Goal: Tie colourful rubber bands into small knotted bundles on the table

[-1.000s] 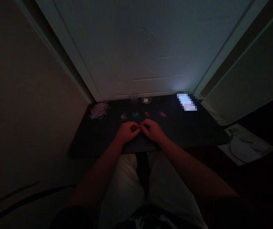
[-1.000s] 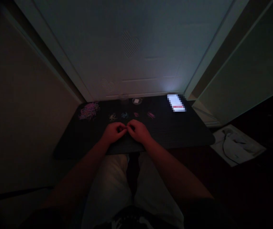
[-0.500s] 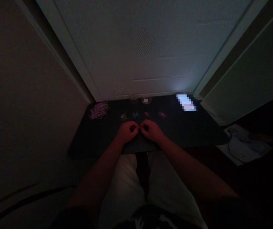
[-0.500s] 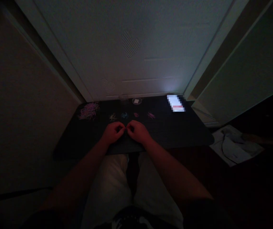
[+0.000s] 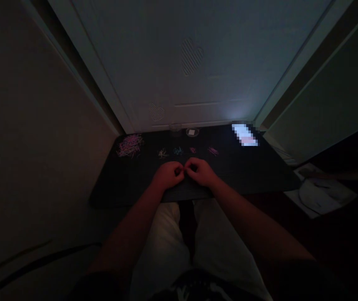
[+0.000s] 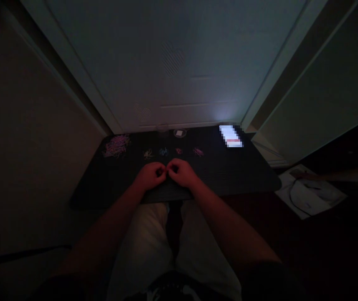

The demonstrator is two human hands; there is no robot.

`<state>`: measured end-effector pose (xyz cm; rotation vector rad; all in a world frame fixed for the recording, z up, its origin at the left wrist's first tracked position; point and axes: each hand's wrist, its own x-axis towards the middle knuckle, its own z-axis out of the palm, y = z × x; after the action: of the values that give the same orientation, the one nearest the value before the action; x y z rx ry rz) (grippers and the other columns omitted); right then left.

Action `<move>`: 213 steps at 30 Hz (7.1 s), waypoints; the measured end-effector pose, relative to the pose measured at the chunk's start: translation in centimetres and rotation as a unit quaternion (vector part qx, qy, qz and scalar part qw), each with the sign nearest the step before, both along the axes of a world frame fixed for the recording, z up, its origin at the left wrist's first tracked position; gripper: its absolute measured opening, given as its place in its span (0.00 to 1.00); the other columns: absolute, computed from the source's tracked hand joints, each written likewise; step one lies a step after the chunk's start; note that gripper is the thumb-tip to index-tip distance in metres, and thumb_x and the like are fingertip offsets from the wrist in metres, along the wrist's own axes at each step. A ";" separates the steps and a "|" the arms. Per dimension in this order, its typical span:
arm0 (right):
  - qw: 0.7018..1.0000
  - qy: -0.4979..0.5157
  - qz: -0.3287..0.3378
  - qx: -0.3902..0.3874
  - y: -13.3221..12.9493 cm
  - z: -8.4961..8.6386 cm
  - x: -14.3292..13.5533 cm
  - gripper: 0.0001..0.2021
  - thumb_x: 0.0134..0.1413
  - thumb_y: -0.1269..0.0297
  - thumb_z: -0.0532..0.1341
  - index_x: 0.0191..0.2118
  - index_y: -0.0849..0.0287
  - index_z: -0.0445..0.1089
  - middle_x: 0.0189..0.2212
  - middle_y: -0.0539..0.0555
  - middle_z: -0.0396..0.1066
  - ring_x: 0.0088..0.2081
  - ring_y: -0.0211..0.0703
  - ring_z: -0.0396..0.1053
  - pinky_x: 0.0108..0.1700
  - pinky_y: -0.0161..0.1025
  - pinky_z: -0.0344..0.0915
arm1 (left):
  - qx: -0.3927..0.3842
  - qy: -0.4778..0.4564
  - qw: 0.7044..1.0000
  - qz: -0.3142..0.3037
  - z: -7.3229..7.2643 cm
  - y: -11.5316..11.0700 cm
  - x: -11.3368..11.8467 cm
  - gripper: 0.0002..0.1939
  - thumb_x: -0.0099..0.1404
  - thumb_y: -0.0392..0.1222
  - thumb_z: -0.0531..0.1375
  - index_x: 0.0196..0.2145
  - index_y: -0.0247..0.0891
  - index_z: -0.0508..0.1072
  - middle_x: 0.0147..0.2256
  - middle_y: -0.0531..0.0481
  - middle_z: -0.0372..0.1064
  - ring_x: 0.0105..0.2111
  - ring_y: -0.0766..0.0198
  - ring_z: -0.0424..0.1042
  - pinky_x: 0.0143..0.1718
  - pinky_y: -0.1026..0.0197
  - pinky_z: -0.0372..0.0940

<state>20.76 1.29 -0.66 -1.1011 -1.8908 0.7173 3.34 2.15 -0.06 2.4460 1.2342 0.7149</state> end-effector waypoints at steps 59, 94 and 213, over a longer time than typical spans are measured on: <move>0.983 -0.146 -0.097 0.048 -0.2 -0.2 0.3 0.09 0.45 0.75 0.55 0.31 0.60 0.70 0.33 0.56 0.68 0.41 0.46 0.62 0.46 0.44 0.59 | 0.042 -0.096 0.943 0.315 -0.8 4.0 -5.6 0.15 0.58 0.31 0.50 0.38 0.36 0.73 0.38 0.47 0.71 0.41 0.60 0.69 0.46 0.56 0.63; 0.990 -0.121 -0.069 0.016 0.9 -0.4 0.4 0.04 0.51 0.69 0.56 0.29 0.59 0.68 0.31 0.53 0.70 0.36 0.41 0.64 0.41 0.40 0.59 | -0.053 -0.058 0.995 0.053 0.1 0.0 -0.2 0.10 0.57 0.41 0.57 0.36 0.39 0.74 0.32 0.51 0.73 0.30 0.65 0.69 0.33 0.62 0.63; 1.000 -0.012 -0.017 -0.004 1.4 -0.7 -0.1 0.04 0.46 0.70 0.59 0.31 0.59 0.69 0.28 0.49 0.67 0.30 0.36 0.64 0.34 0.34 0.60 | -0.035 -0.074 0.994 0.067 0.1 -0.3 -0.7 0.06 0.58 0.40 0.56 0.30 0.38 0.72 0.28 0.52 0.70 0.28 0.67 0.68 0.30 0.64 0.61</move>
<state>20.66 2.67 -1.41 -1.1499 -1.8867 0.6965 2.61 1.85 0.02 2.2257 1.3514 0.8570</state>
